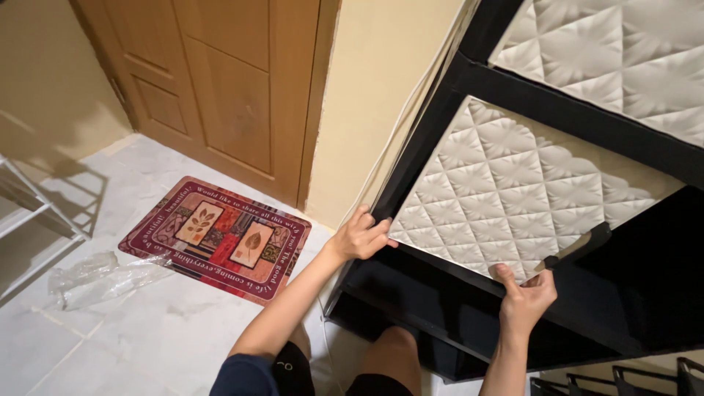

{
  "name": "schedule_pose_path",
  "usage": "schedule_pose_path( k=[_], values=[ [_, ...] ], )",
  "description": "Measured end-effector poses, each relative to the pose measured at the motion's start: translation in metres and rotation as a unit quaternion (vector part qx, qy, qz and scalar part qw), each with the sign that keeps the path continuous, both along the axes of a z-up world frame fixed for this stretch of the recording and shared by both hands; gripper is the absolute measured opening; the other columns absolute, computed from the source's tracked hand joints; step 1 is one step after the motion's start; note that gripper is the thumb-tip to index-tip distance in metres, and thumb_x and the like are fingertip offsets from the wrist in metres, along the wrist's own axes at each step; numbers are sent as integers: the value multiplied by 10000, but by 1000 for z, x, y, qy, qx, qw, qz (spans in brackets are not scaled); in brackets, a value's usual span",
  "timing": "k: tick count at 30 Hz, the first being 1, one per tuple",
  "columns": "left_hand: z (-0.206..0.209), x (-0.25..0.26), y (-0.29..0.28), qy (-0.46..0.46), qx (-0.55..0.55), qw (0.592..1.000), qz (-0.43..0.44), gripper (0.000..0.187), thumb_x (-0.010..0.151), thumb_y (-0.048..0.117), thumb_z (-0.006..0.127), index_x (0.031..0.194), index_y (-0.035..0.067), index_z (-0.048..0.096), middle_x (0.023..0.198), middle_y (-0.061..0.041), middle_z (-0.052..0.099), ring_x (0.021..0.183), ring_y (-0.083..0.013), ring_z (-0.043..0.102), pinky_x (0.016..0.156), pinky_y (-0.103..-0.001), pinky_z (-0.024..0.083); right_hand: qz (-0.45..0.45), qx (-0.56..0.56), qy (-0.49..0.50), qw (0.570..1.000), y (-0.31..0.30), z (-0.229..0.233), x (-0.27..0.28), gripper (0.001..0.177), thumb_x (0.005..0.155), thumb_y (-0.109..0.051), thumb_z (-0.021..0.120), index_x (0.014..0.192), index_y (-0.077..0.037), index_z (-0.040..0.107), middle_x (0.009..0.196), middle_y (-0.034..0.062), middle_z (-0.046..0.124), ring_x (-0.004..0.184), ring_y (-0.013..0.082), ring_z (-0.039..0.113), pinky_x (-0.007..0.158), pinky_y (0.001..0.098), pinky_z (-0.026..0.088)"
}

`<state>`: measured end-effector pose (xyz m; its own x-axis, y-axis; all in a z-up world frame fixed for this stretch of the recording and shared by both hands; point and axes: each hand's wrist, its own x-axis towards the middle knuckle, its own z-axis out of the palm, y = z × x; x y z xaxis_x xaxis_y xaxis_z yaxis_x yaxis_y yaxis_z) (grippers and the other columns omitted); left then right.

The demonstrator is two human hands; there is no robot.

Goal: The recorder is shown assembling a multi-tier shoe rack with a black frame and white quilted door panels.

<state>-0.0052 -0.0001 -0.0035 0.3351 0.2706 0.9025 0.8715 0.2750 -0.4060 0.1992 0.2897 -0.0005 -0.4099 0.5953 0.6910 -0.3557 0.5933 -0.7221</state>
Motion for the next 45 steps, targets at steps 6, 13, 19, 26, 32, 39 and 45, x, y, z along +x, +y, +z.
schedule_pose_path(
  k=[6, 13, 19, 26, 32, 39, 45],
  values=[
    [21, 14, -18, -35, -51, 998, -32, 349, 879, 252, 828, 794, 47, 559, 1081, -110, 663, 791, -253, 500, 849, -454, 498, -23, -19, -6, 1000, 42, -44, -6, 479, 866, -52, 936, 811, 38, 469, 814, 53, 499, 691, 74, 370, 649, 233, 337],
    [42, 47, -46, -73, -93, 993, -22, 268, 903, 180, 791, 948, -61, 683, 1205, -191, 687, 896, -270, 620, 889, -428, 540, 77, -59, 56, 994, 6, -4, 1, 352, 839, -6, 887, 1002, 13, 575, 1032, 77, 681, 936, 109, 627, 900, 256, 516],
    [-70, 72, -11, -378, 79, 905, -177, 167, 999, 117, 750, 936, -30, 702, 1077, -153, 733, 894, -254, 712, 824, -344, 588, 74, -78, 58, 992, 12, -9, 1, 342, 831, 28, 880, 996, 46, 580, 1015, 108, 683, 936, 128, 633, 897, 272, 516],
    [-54, 99, 52, -696, 244, 360, -572, 243, 1014, 178, 636, 1193, 23, 583, 1182, -96, 670, 1142, -192, 642, 998, -396, 507, 85, -83, 67, 991, 1, -3, 0, 366, 827, 38, 869, 1073, 52, 599, 1106, 122, 696, 1000, 150, 664, 960, 286, 532],
    [-49, 101, 89, -662, 386, 283, -576, 302, 995, 182, 600, 1251, 37, 533, 1241, -51, 617, 1160, -178, 587, 1017, -477, 493, 83, -80, 79, 990, -1, -2, -1, 373, 813, 35, 872, 1073, 45, 605, 1089, 108, 692, 989, 141, 661, 948, 286, 536],
    [-56, 93, 114, -649, 451, 283, -544, 183, 1025, 182, 597, 1149, 55, 552, 1092, -42, 618, 992, -154, 588, 848, -392, 517, 46, -60, 68, 995, 8, -16, -6, 322, 843, 40, 879, 998, 58, 597, 1004, 101, 681, 955, 132, 633, 924, 280, 520],
    [-52, 88, 117, -634, 484, 292, -529, 81, 1021, 152, 593, 996, 76, 582, 908, -6, 578, 830, -108, 568, 748, -332, 536, 62, -55, 81, 993, -10, -2, -8, 342, 828, 24, 853, 1079, 23, 620, 1072, 70, 690, 976, 118, 646, 938, 262, 514]
  ],
)
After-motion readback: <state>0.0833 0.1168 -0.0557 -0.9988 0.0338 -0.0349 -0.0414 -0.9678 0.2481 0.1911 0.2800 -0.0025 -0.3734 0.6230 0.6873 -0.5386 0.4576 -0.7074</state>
